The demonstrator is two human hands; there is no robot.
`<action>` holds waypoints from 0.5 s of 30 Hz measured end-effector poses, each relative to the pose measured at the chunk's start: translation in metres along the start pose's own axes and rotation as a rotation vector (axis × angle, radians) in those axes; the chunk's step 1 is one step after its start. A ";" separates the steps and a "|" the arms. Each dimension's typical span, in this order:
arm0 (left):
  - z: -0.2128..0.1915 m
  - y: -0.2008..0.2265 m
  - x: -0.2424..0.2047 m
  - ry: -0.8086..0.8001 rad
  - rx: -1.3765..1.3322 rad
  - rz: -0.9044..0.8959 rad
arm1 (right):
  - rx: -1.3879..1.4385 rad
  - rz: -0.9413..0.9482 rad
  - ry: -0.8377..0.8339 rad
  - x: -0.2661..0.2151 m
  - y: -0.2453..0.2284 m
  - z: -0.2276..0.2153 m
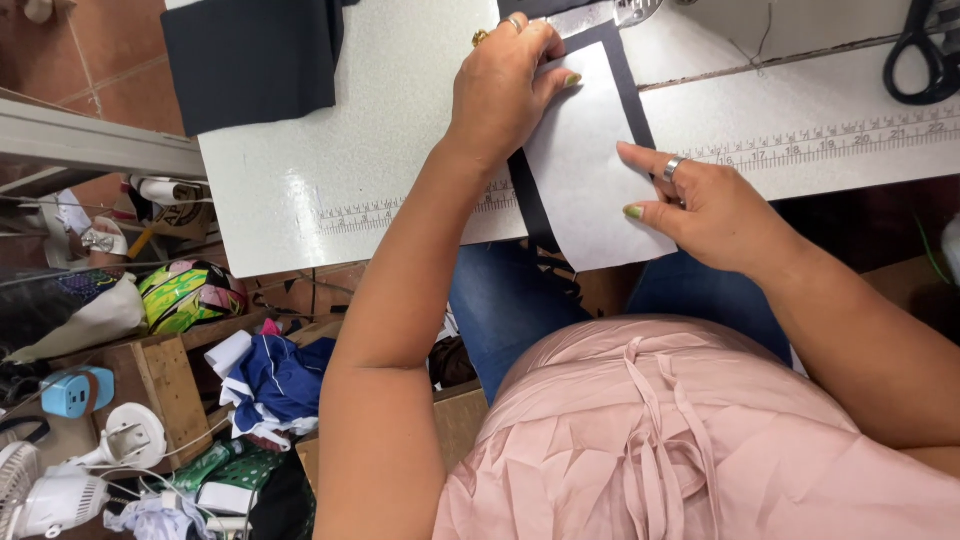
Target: Sewing small fabric pieces onto larger black fabric panels using an industrial sewing machine
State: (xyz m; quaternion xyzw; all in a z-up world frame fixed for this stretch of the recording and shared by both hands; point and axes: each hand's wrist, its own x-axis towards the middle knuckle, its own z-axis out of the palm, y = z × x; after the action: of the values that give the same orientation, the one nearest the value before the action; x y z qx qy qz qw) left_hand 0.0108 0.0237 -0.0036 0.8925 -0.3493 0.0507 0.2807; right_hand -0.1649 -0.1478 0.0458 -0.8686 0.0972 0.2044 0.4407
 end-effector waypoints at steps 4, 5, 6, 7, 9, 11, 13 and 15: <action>0.002 0.000 -0.004 0.030 -0.020 -0.001 | 0.008 0.001 -0.002 -0.001 -0.002 0.001; 0.004 0.000 -0.006 0.064 0.010 0.018 | 0.004 0.014 0.003 -0.002 -0.003 0.002; 0.006 0.000 -0.006 0.100 0.039 0.040 | 0.000 0.026 0.010 -0.002 -0.004 0.001; 0.003 0.004 -0.008 0.099 0.039 0.039 | 0.001 0.026 0.009 -0.001 -0.003 0.002; -0.004 0.012 -0.009 0.308 0.400 0.323 | -0.012 0.019 0.028 0.000 0.001 0.004; 0.001 0.016 -0.009 0.401 0.445 0.435 | -0.016 0.030 0.029 0.000 -0.002 0.004; 0.002 0.023 -0.017 0.494 0.487 0.548 | -0.020 0.044 0.031 -0.002 -0.003 0.004; -0.002 0.033 -0.028 0.296 0.386 0.441 | -0.089 0.026 0.007 -0.002 -0.004 0.003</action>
State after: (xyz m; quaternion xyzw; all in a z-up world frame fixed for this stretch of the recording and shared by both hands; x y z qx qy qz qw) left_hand -0.0315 0.0214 0.0058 0.8151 -0.4736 0.3045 0.1364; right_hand -0.1661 -0.1433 0.0483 -0.8868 0.1008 0.2115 0.3984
